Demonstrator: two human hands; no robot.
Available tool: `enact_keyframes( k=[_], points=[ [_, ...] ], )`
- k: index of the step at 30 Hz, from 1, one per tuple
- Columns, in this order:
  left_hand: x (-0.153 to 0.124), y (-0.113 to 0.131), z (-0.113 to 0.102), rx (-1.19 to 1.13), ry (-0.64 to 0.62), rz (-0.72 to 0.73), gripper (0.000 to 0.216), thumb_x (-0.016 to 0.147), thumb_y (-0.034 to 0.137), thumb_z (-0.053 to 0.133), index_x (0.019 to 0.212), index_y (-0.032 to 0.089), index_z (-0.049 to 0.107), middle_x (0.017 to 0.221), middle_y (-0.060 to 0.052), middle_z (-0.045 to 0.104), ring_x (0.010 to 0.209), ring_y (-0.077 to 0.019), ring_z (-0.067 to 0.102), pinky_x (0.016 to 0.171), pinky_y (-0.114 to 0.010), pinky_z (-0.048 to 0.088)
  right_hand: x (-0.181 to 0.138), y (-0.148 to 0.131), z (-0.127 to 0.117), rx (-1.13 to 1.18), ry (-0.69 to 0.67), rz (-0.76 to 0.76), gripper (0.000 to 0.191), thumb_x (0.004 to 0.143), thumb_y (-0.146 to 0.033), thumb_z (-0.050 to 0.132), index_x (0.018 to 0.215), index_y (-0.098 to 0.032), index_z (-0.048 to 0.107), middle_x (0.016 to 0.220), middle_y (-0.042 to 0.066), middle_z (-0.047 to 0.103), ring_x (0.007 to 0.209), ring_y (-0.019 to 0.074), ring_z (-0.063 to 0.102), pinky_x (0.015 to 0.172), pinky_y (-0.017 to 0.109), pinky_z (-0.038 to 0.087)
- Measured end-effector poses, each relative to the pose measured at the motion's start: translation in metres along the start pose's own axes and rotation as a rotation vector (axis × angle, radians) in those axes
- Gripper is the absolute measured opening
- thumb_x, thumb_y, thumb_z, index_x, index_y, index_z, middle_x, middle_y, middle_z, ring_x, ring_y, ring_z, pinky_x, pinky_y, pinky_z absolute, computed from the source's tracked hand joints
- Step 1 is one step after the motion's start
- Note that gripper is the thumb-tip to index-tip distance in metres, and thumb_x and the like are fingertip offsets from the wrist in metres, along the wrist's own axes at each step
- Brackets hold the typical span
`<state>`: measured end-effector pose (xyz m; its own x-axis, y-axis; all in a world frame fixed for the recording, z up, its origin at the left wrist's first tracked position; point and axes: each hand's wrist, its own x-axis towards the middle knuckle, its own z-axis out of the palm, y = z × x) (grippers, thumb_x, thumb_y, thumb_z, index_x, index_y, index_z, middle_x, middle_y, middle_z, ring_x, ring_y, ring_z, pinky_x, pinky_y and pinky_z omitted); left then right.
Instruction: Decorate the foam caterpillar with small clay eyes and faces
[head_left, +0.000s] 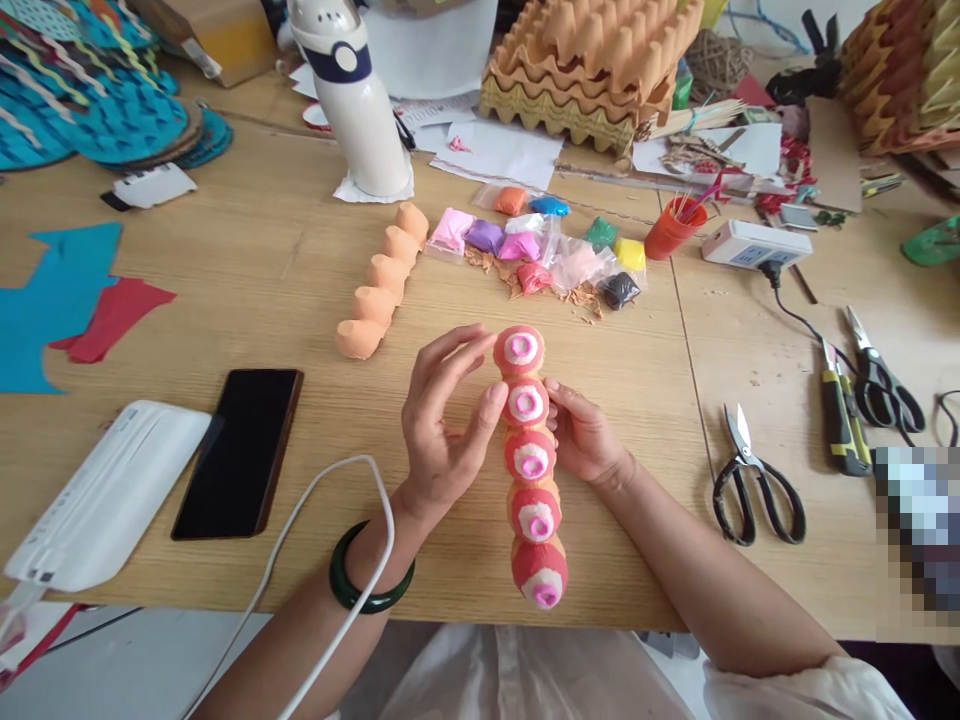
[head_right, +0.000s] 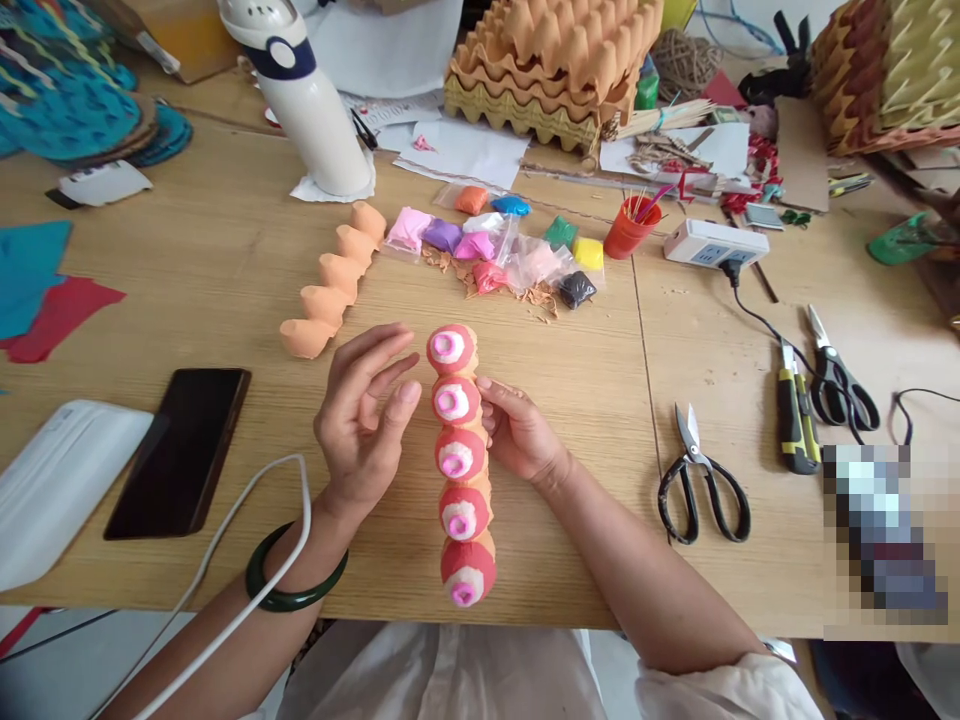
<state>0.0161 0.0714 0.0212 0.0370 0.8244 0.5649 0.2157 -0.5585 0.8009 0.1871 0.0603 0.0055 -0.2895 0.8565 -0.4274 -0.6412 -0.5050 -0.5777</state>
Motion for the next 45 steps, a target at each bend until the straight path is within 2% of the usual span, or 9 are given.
enact_keyframes(
  k=[4, 9, 15, 20, 28, 35, 40, 43, 45],
  points=[
    [0.0036, 0.0014, -0.0034, 0.11, -0.059, 0.117, 0.025, 0.098, 0.03, 0.073, 0.123, 0.03, 0.073, 0.14, -0.006, 0.063, 0.137, -0.0254, 0.06, 0.108, -0.044, 0.063, 0.0022, 0.0001, -0.0003, 0.048, 0.019, -0.035, 0.045, 0.072, -0.041, 0.09, 0.067, -0.021, 0.05, 0.059, -0.01, 0.026, 0.05, 0.006, 0.02, 0.042, 0.017, 0.027],
    [0.0016, -0.0006, -0.0017, 0.124, -0.188, 0.15, 0.03, 0.092, 0.027, 0.08, 0.121, 0.031, 0.074, 0.151, -0.005, 0.053, 0.149, -0.0298, 0.049, 0.113, -0.047, 0.06, 0.0019, 0.0003, -0.0003, 0.065, 0.007, -0.031, 0.046, 0.07, -0.042, 0.091, 0.065, -0.02, 0.051, 0.058, -0.01, 0.027, 0.05, 0.0054, 0.021, 0.041, 0.015, 0.029],
    [0.0008, -0.0029, 0.0006, 0.146, -0.172, 0.131, 0.021, 0.095, 0.028, 0.076, 0.116, 0.029, 0.075, 0.15, -0.005, 0.054, 0.148, -0.029, 0.051, 0.112, -0.045, 0.061, 0.0022, -0.0006, -0.0001, 0.089, 0.005, -0.015, 0.048, 0.063, -0.041, 0.097, 0.066, -0.02, 0.054, 0.058, -0.011, 0.027, 0.051, 0.0053, 0.019, 0.04, 0.015, 0.029],
    [0.0024, -0.0024, 0.0004, 0.118, -0.164, 0.14, 0.016, 0.095, 0.026, 0.076, 0.111, 0.03, 0.076, 0.147, -0.004, 0.058, 0.146, -0.0289, 0.052, 0.11, -0.045, 0.063, 0.0021, -0.0007, 0.0, 0.067, -0.017, -0.023, 0.046, 0.07, -0.042, 0.092, 0.065, -0.02, 0.052, 0.058, -0.01, 0.027, 0.051, 0.0055, 0.019, 0.041, 0.015, 0.028],
    [0.0026, 0.0068, 0.0009, 0.092, -0.187, 0.031, 0.013, 0.097, 0.029, 0.073, 0.11, 0.031, 0.074, 0.148, -0.006, 0.057, 0.149, -0.0292, 0.049, 0.116, -0.051, 0.06, 0.0011, 0.001, -0.0018, 0.056, -0.026, -0.021, 0.044, 0.072, -0.042, 0.092, 0.067, -0.02, 0.054, 0.059, -0.01, 0.028, 0.051, 0.0057, 0.023, 0.043, 0.017, 0.03],
    [0.0012, 0.0013, 0.0028, 0.085, -0.165, 0.07, 0.016, 0.094, 0.015, 0.074, 0.105, 0.026, 0.075, 0.145, -0.005, 0.059, 0.146, -0.0287, 0.052, 0.111, -0.048, 0.062, 0.0016, 0.0023, -0.0006, 0.037, -0.025, -0.017, 0.041, 0.072, -0.041, 0.091, 0.067, -0.02, 0.056, 0.059, -0.009, 0.031, 0.048, 0.0056, 0.026, 0.04, 0.018, 0.029],
    [0.0032, 0.0026, 0.0018, 0.095, -0.165, 0.072, 0.027, 0.093, 0.021, 0.077, 0.12, 0.027, 0.074, 0.145, -0.007, 0.061, 0.142, -0.0264, 0.056, 0.114, -0.045, 0.059, 0.0018, -0.0002, 0.0002, 0.064, -0.001, -0.01, 0.044, 0.068, -0.041, 0.093, 0.065, -0.02, 0.054, 0.058, -0.01, 0.03, 0.049, 0.0052, 0.023, 0.041, 0.017, 0.03],
    [0.0036, 0.003, 0.0005, 0.122, -0.161, 0.095, 0.04, 0.094, 0.03, 0.079, 0.133, 0.03, 0.07, 0.147, -0.007, 0.06, 0.143, -0.026, 0.056, 0.123, -0.048, 0.051, 0.0018, -0.0012, -0.0002, 0.094, 0.03, -0.01, 0.043, 0.066, -0.038, 0.093, 0.064, -0.019, 0.054, 0.058, -0.009, 0.03, 0.051, 0.0053, 0.021, 0.043, 0.016, 0.031],
    [0.0019, 0.0017, 0.0004, 0.072, -0.168, 0.048, 0.043, 0.096, 0.034, 0.076, 0.138, 0.033, 0.068, 0.151, -0.005, 0.058, 0.147, -0.0269, 0.052, 0.127, -0.051, 0.046, 0.0016, -0.0014, -0.0007, 0.113, 0.051, -0.016, 0.04, 0.067, -0.036, 0.09, 0.063, -0.019, 0.054, 0.058, -0.009, 0.031, 0.053, 0.0056, 0.021, 0.045, 0.016, 0.032]
  ],
)
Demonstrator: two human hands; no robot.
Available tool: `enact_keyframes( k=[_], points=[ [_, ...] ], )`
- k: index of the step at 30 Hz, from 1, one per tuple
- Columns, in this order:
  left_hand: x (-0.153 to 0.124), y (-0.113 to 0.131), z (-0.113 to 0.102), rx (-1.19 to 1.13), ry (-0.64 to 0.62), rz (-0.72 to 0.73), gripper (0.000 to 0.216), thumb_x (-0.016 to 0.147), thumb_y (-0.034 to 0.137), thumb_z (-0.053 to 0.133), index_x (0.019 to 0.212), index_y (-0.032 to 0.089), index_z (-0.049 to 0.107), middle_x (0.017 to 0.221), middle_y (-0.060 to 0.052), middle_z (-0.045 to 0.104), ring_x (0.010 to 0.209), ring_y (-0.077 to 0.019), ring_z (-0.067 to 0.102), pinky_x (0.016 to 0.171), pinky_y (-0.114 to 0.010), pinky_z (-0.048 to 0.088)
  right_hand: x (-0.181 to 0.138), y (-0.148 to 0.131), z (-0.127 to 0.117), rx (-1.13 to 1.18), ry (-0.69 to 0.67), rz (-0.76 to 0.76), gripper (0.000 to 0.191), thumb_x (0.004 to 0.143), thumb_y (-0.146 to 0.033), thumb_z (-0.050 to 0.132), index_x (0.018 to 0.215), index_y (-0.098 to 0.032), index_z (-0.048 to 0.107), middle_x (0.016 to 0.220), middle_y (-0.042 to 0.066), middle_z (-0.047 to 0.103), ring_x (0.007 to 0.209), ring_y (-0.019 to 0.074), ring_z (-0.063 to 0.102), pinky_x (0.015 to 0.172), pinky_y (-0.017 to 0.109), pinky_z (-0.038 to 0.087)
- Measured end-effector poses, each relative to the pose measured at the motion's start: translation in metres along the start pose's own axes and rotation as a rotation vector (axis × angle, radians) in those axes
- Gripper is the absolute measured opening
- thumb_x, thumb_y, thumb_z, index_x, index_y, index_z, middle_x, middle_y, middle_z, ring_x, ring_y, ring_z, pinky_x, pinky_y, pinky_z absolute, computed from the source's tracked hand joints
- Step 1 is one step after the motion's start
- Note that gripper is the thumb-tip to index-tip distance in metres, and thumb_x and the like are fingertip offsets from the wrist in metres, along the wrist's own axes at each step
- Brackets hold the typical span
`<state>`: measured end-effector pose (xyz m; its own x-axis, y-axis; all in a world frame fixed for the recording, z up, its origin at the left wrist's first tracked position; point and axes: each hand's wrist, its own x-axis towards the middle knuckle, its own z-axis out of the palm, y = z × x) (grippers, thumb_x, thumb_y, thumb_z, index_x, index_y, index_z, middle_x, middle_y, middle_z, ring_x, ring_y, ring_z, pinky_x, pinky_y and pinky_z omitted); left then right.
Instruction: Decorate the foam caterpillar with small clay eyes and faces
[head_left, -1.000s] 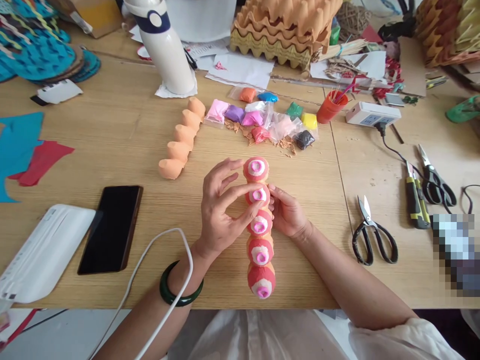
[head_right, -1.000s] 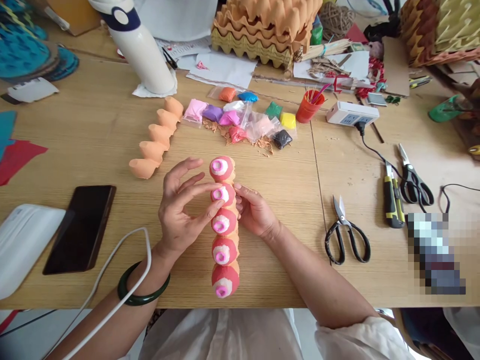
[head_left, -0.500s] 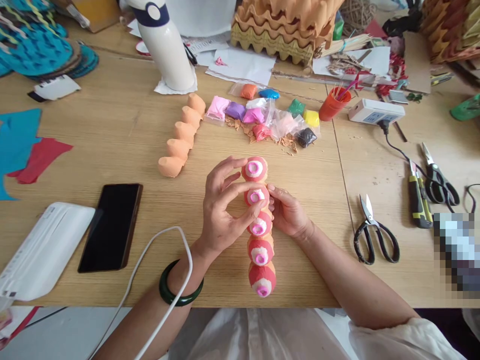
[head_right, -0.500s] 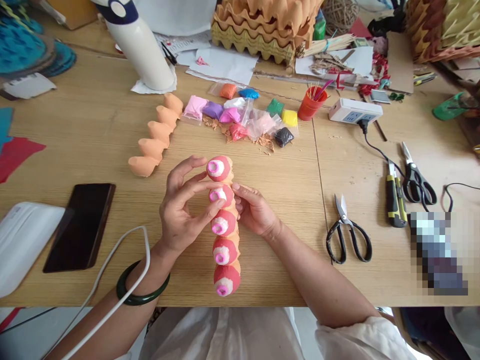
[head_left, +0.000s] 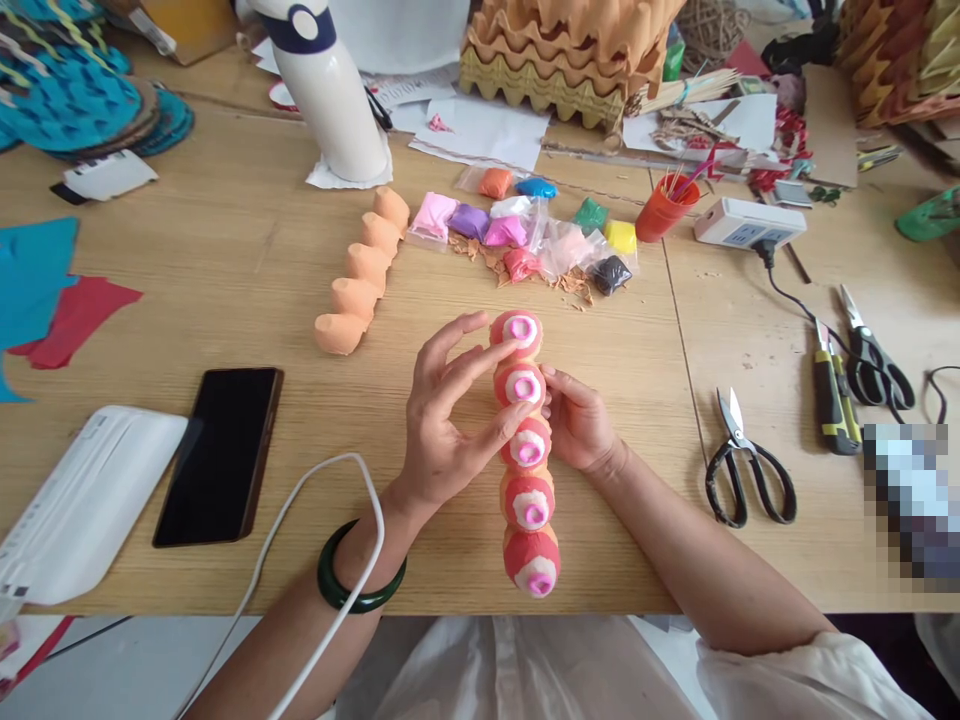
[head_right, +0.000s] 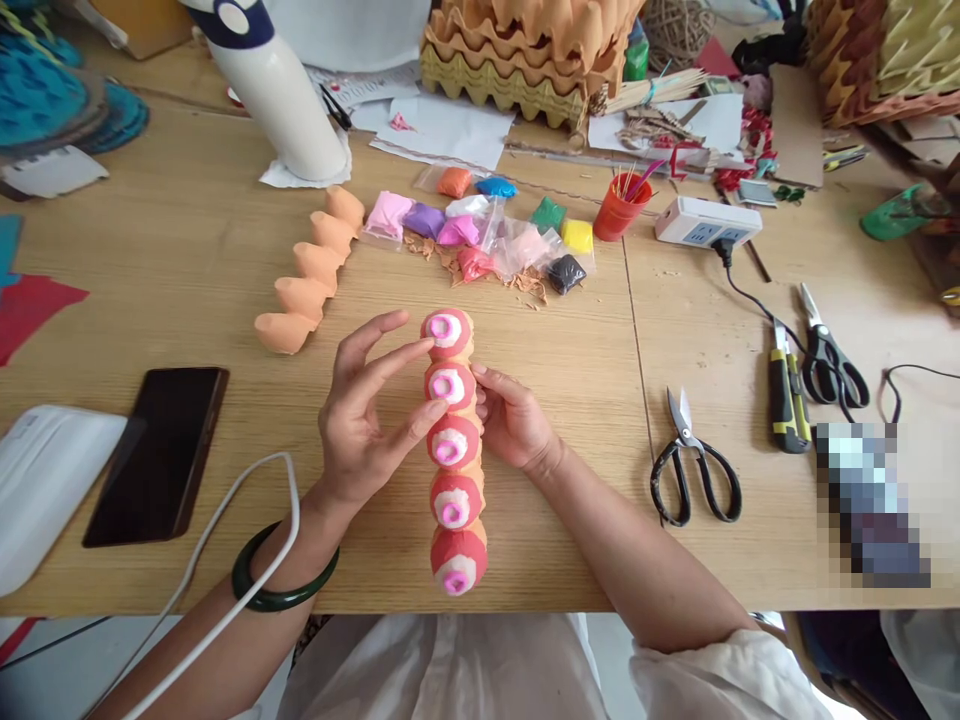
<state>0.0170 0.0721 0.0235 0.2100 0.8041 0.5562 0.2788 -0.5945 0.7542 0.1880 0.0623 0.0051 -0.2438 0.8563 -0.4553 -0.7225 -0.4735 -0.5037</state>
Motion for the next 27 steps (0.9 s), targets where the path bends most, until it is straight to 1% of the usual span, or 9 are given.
enact_keyframes(
  k=[2, 3, 5, 8, 12, 17, 23, 27],
  points=[
    [-0.002, -0.002, 0.002, -0.143, -0.012, -0.089, 0.043, 0.1, 0.035, 0.071, 0.142, 0.036, 0.066, 0.154, -0.004, 0.056, 0.151, -0.0277, 0.048, 0.128, -0.051, 0.045, 0.0, 0.0, -0.001, 0.01, 0.007, -0.001, 0.038, 0.071, -0.034, 0.086, 0.062, -0.019, 0.053, 0.058, -0.008, 0.031, 0.054, 0.0062, 0.022, 0.048, 0.016, 0.033],
    [-0.003, -0.002, 0.003, -0.232, -0.014, -0.141, 0.042, 0.101, 0.034, 0.068, 0.143, 0.037, 0.065, 0.155, -0.003, 0.055, 0.153, -0.0276, 0.047, 0.127, -0.05, 0.048, 0.0, 0.0, -0.001, 0.01, 0.005, 0.002, 0.036, 0.073, -0.034, 0.084, 0.062, -0.019, 0.053, 0.058, -0.007, 0.031, 0.054, 0.0066, 0.022, 0.048, 0.016, 0.033],
    [-0.005, -0.002, 0.006, -0.391, -0.008, -0.232, 0.039, 0.103, 0.033, 0.066, 0.141, 0.039, 0.066, 0.155, -0.002, 0.054, 0.152, -0.0268, 0.048, 0.121, -0.045, 0.054, -0.001, 0.0, -0.001, 0.003, -0.007, 0.008, 0.034, 0.076, -0.034, 0.081, 0.063, -0.019, 0.053, 0.059, -0.007, 0.03, 0.054, 0.0073, 0.021, 0.049, 0.017, 0.032],
    [-0.004, 0.0, 0.01, -0.515, 0.009, -0.312, 0.039, 0.101, 0.034, 0.069, 0.139, 0.039, 0.067, 0.154, -0.002, 0.055, 0.148, -0.0267, 0.053, 0.112, -0.037, 0.061, -0.001, 0.0, -0.001, -0.016, -0.02, -0.001, 0.035, 0.076, -0.034, 0.081, 0.063, -0.019, 0.053, 0.06, -0.007, 0.029, 0.056, 0.008, 0.021, 0.05, 0.017, 0.032],
    [-0.003, 0.004, 0.012, -0.578, 0.02, -0.418, 0.046, 0.096, 0.034, 0.077, 0.14, 0.04, 0.066, 0.151, -0.003, 0.059, 0.141, -0.0279, 0.058, 0.103, -0.034, 0.064, -0.002, 0.001, 0.0, -0.057, -0.003, -0.011, 0.037, 0.076, -0.035, 0.081, 0.062, -0.02, 0.051, 0.061, -0.007, 0.026, 0.058, 0.0088, 0.019, 0.051, 0.018, 0.03],
    [-0.003, 0.006, 0.011, -0.617, 0.035, -0.46, 0.045, 0.094, 0.036, 0.079, 0.137, 0.04, 0.068, 0.15, -0.003, 0.06, 0.137, -0.0296, 0.061, 0.098, -0.035, 0.065, -0.002, 0.001, 0.0, -0.071, 0.001, -0.005, 0.038, 0.076, -0.035, 0.082, 0.062, -0.02, 0.05, 0.062, -0.007, 0.024, 0.059, 0.0091, 0.017, 0.051, 0.019, 0.029],
    [-0.003, 0.006, 0.011, -0.604, 0.027, -0.495, 0.048, 0.091, 0.04, 0.082, 0.137, 0.044, 0.067, 0.151, -0.001, 0.06, 0.139, -0.0328, 0.059, 0.098, -0.039, 0.065, -0.002, 0.001, 0.0, -0.066, 0.007, 0.002, 0.038, 0.08, -0.034, 0.08, 0.063, -0.02, 0.049, 0.062, -0.007, 0.024, 0.058, 0.0088, 0.017, 0.05, 0.018, 0.029],
    [-0.004, 0.0, 0.012, -0.567, 0.016, -0.462, 0.047, 0.094, 0.044, 0.078, 0.139, 0.042, 0.065, 0.152, -0.002, 0.059, 0.136, -0.0313, 0.062, 0.101, -0.041, 0.065, -0.002, 0.001, 0.001, -0.051, 0.01, 0.007, 0.038, 0.079, -0.034, 0.081, 0.063, -0.02, 0.05, 0.061, -0.007, 0.026, 0.057, 0.0083, 0.018, 0.05, 0.017, 0.03]
  ],
)
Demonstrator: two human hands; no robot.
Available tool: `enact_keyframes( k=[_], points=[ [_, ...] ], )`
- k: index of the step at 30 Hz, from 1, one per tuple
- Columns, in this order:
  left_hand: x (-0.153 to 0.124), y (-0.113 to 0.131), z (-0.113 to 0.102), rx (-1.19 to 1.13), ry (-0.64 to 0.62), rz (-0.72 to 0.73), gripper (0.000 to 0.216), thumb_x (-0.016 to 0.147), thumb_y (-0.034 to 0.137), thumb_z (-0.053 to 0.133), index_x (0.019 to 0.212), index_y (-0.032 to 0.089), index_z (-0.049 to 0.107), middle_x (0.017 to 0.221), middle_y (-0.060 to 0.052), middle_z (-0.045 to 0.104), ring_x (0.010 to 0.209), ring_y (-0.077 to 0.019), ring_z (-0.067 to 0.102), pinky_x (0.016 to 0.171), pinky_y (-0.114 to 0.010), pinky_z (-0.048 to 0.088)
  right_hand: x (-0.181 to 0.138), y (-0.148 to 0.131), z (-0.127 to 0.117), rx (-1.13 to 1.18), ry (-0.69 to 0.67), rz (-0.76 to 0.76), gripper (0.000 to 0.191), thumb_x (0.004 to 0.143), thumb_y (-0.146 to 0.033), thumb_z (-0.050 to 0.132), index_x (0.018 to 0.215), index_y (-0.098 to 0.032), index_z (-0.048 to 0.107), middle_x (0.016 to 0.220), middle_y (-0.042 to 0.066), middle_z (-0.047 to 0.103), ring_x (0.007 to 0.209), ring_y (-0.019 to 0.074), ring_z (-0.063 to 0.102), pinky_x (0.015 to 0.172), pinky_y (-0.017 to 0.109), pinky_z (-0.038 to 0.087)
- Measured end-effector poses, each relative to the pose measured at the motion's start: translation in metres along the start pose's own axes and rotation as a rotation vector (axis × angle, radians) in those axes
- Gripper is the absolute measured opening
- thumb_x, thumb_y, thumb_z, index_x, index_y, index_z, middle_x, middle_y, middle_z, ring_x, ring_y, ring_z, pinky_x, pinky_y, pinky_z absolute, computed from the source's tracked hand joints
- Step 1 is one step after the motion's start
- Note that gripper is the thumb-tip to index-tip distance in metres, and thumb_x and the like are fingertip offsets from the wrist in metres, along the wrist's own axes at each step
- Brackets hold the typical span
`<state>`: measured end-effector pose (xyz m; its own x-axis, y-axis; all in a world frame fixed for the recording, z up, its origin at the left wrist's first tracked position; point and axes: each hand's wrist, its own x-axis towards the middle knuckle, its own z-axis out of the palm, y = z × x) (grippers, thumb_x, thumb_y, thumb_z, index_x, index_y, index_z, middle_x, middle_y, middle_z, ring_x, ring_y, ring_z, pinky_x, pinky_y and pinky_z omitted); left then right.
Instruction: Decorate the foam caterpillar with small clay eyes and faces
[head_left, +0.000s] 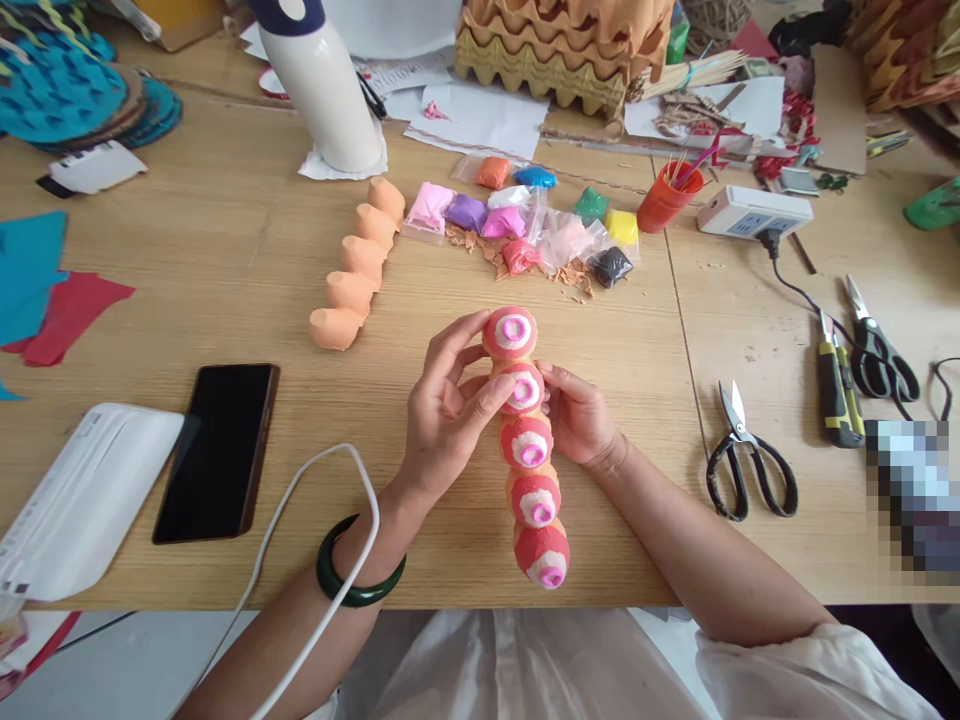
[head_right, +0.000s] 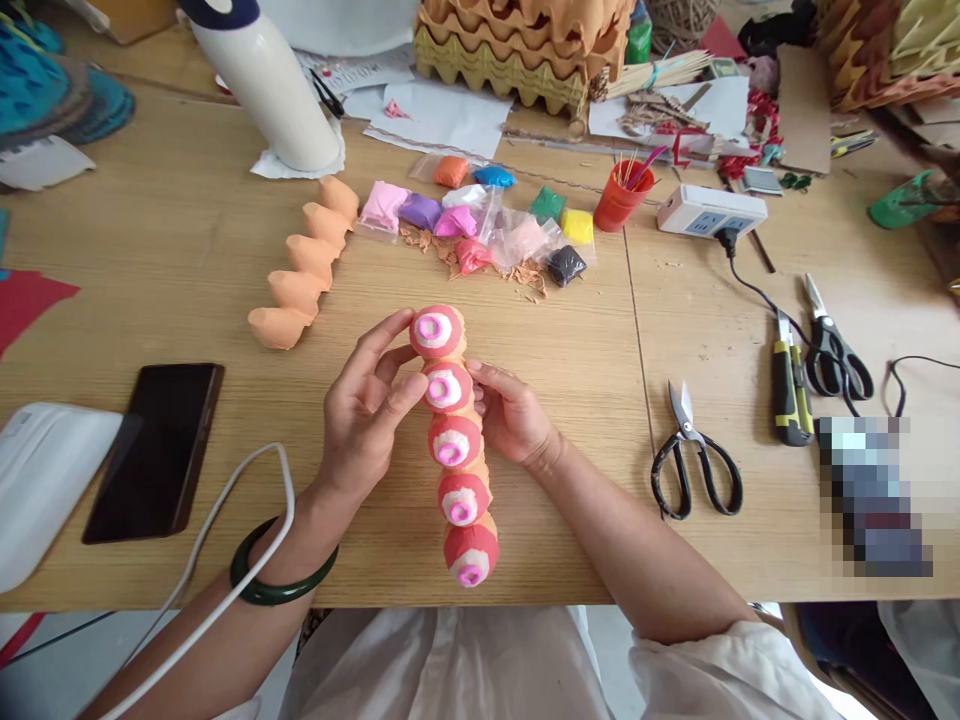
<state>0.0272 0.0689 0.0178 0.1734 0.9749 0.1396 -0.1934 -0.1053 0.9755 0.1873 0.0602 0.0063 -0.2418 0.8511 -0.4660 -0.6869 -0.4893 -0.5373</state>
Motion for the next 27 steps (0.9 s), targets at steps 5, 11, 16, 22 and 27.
enact_keyframes(
  k=[5, 11, 16, 22, 27],
  points=[
    [-0.0002, -0.0019, -0.0038, 0.074, -0.039, 0.04, 0.049, 0.098, 0.049, 0.071, 0.145, 0.044, 0.059, 0.156, -0.003, 0.053, 0.137, -0.0327, 0.062, 0.103, -0.045, 0.065, 0.0009, -0.001, -0.0004, 0.02, 0.023, -0.006, 0.036, 0.08, -0.033, 0.079, 0.063, -0.02, 0.05, 0.061, -0.007, 0.027, 0.055, 0.0082, 0.019, 0.049, 0.018, 0.03],
    [-0.0055, 0.0048, -0.0052, 0.3, -0.101, 0.222, 0.054, 0.095, 0.038, 0.077, 0.146, 0.043, 0.061, 0.166, -0.002, 0.036, 0.153, -0.039, 0.045, 0.106, -0.049, 0.066, 0.001, -0.001, -0.0001, 0.033, 0.041, -0.01, 0.034, 0.077, -0.033, 0.081, 0.063, -0.019, 0.053, 0.06, -0.007, 0.029, 0.055, 0.0077, 0.02, 0.049, 0.017, 0.031],
    [-0.0058, 0.0021, -0.0063, 0.307, -0.135, 0.228, 0.031, 0.097, 0.035, 0.075, 0.127, 0.035, 0.073, 0.167, -0.001, 0.037, 0.151, -0.04, 0.048, 0.109, -0.052, 0.064, 0.0004, -0.0011, 0.0, 0.023, 0.035, -0.002, 0.034, 0.079, -0.034, 0.08, 0.063, -0.019, 0.053, 0.06, -0.007, 0.03, 0.055, 0.008, 0.022, 0.049, 0.017, 0.031],
    [-0.0037, 0.0016, -0.0061, 0.32, -0.13, 0.236, 0.024, 0.097, 0.031, 0.074, 0.12, 0.037, 0.075, 0.164, 0.0, 0.043, 0.154, -0.0357, 0.046, 0.107, -0.05, 0.066, -0.0001, -0.0014, -0.0003, 0.015, 0.024, -0.004, 0.035, 0.082, -0.034, 0.078, 0.063, -0.019, 0.052, 0.061, -0.007, 0.028, 0.055, 0.0084, 0.022, 0.05, 0.018, 0.03],
    [-0.0024, 0.0005, -0.0074, 0.349, -0.172, 0.282, 0.031, 0.097, 0.031, 0.074, 0.127, 0.036, 0.073, 0.166, -0.002, 0.04, 0.157, -0.0375, 0.042, 0.114, -0.055, 0.061, -0.0004, -0.0004, 0.0009, 0.004, -0.005, -0.009, 0.036, 0.078, -0.035, 0.081, 0.063, -0.02, 0.052, 0.06, -0.007, 0.028, 0.055, 0.0082, 0.021, 0.05, 0.019, 0.03]
  ],
)
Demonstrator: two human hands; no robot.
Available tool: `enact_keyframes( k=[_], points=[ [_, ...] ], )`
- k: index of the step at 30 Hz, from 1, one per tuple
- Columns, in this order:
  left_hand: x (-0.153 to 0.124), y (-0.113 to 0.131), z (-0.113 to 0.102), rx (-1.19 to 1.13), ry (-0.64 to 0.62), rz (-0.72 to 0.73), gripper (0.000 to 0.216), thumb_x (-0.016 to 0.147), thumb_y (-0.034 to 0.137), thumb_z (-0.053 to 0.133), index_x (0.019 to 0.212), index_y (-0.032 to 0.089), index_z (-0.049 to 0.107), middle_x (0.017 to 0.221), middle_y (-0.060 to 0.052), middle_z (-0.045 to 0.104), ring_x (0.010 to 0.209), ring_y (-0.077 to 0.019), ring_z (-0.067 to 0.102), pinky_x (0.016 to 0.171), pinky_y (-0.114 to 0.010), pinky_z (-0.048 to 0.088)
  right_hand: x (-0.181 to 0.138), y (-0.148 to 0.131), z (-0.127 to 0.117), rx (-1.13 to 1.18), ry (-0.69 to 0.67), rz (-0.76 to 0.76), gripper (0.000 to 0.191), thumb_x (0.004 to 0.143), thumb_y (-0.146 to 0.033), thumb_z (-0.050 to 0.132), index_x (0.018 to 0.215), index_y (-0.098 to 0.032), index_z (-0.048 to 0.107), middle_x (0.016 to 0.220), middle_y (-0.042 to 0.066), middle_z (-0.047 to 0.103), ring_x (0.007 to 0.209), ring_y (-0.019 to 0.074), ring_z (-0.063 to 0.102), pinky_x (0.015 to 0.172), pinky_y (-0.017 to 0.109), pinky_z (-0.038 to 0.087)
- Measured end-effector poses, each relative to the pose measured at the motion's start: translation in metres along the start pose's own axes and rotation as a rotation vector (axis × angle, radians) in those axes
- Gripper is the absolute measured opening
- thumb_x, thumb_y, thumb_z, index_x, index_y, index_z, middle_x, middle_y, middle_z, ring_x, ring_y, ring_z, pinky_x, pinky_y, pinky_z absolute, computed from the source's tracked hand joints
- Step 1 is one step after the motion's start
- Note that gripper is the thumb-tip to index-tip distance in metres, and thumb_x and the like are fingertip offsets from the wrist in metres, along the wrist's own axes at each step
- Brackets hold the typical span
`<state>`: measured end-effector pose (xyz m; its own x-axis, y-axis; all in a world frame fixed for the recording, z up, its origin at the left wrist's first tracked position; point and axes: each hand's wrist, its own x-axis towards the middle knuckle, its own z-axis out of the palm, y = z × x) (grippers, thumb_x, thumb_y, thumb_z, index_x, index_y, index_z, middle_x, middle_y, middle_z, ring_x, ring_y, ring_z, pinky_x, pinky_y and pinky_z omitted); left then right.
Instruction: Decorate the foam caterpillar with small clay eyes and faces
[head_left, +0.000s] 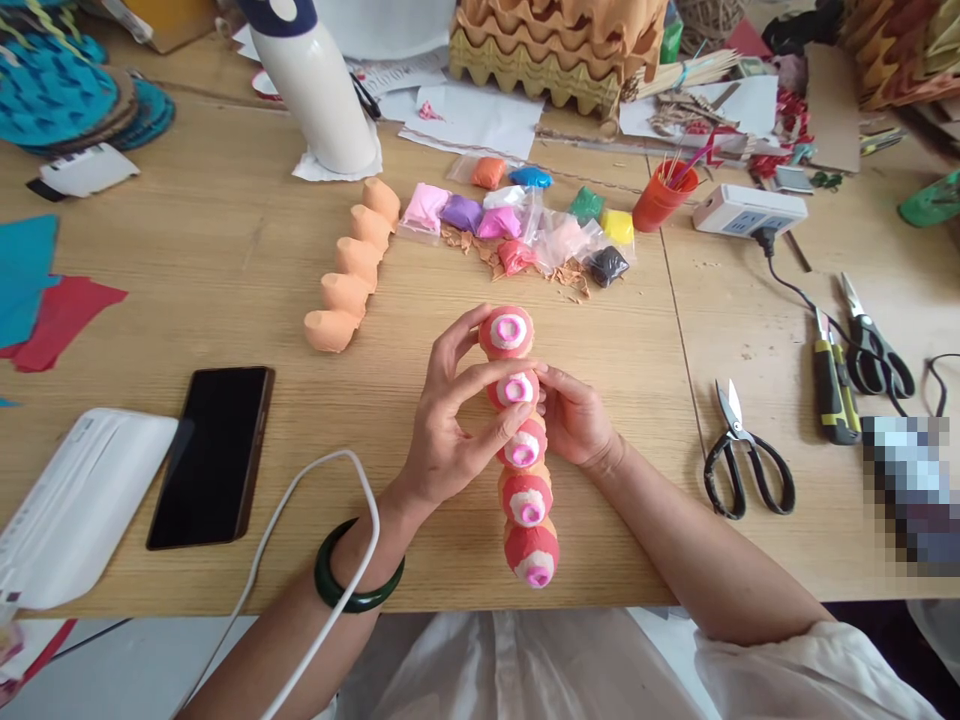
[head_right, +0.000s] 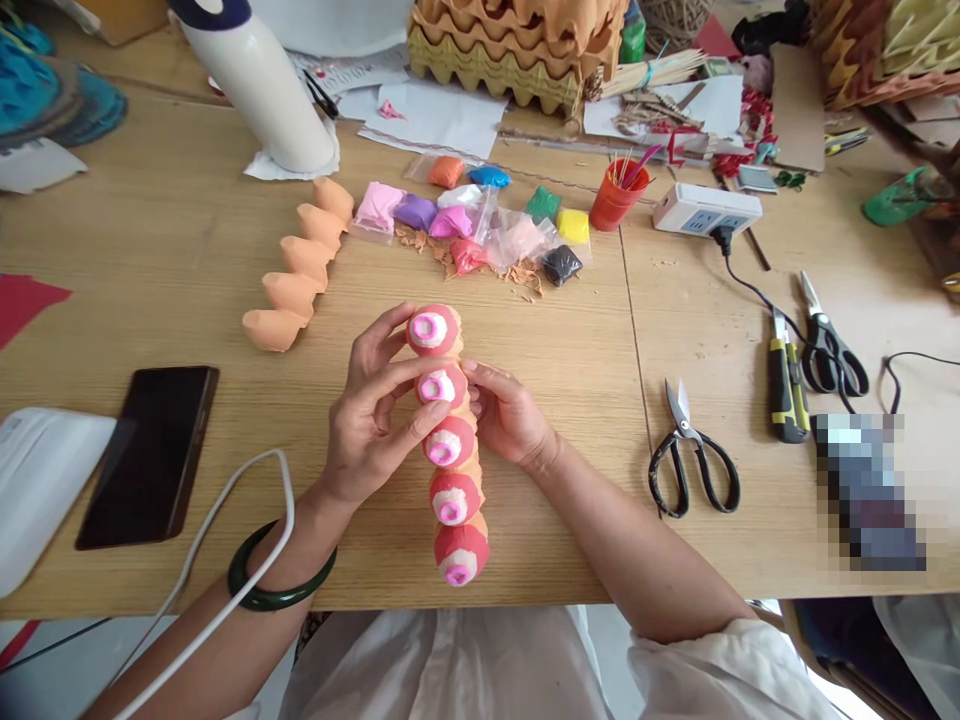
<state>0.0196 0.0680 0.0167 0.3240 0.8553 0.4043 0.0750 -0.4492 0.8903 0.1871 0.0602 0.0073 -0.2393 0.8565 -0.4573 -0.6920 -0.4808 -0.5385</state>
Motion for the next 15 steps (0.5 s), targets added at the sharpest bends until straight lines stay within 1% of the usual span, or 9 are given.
enact_keyframes(
  k=[3, 5, 8, 12, 15],
  points=[
    [0.0003, -0.0006, 0.0002, 0.016, 0.009, -0.005, 0.018, 0.097, 0.03, 0.073, 0.115, 0.032, 0.076, 0.166, -0.001, 0.041, 0.156, -0.0358, 0.042, 0.117, -0.053, 0.059, -0.0007, 0.0001, 0.0001, -0.004, 0.007, 0.008, 0.035, 0.08, -0.033, 0.08, 0.064, -0.02, 0.052, 0.061, -0.007, 0.029, 0.056, 0.0084, 0.022, 0.05, 0.019, 0.03],
    [0.0006, -0.0002, 0.0003, 0.003, 0.006, -0.022, 0.015, 0.097, 0.031, 0.074, 0.112, 0.032, 0.075, 0.167, 0.0, 0.04, 0.156, -0.0348, 0.042, 0.118, -0.053, 0.058, -0.0011, -0.0001, -0.0002, -0.016, 0.009, 0.017, 0.035, 0.082, -0.034, 0.078, 0.064, -0.02, 0.052, 0.061, -0.007, 0.029, 0.056, 0.0088, 0.022, 0.05, 0.019, 0.031],
    [0.0013, 0.0014, -0.0001, -0.027, -0.018, -0.03, 0.015, 0.097, 0.03, 0.073, 0.112, 0.032, 0.074, 0.168, 0.0, 0.037, 0.158, -0.0352, 0.04, 0.118, -0.054, 0.057, -0.0009, -0.0002, -0.0007, -0.024, 0.005, 0.015, 0.036, 0.083, -0.035, 0.078, 0.064, -0.02, 0.051, 0.061, -0.007, 0.028, 0.056, 0.0088, 0.022, 0.05, 0.019, 0.031],
    [0.0021, 0.003, -0.0013, -0.057, -0.048, -0.068, 0.024, 0.096, 0.029, 0.074, 0.119, 0.028, 0.072, 0.17, -0.005, 0.035, 0.159, -0.037, 0.039, 0.119, -0.054, 0.056, 0.0, -0.0001, -0.0002, -0.016, -0.001, 0.006, 0.035, 0.08, -0.035, 0.08, 0.064, -0.02, 0.052, 0.061, -0.007, 0.029, 0.056, 0.0086, 0.021, 0.05, 0.019, 0.03],
    [0.0022, 0.0023, -0.0018, -0.04, -0.041, -0.064, 0.018, 0.095, 0.032, 0.074, 0.112, 0.025, 0.072, 0.17, -0.006, 0.036, 0.159, -0.0375, 0.039, 0.119, -0.054, 0.056, -0.0002, -0.0002, 0.0005, -0.021, -0.019, 0.014, 0.035, 0.081, -0.035, 0.08, 0.064, -0.02, 0.052, 0.061, -0.007, 0.028, 0.056, 0.0086, 0.023, 0.05, 0.019, 0.03]
  ],
)
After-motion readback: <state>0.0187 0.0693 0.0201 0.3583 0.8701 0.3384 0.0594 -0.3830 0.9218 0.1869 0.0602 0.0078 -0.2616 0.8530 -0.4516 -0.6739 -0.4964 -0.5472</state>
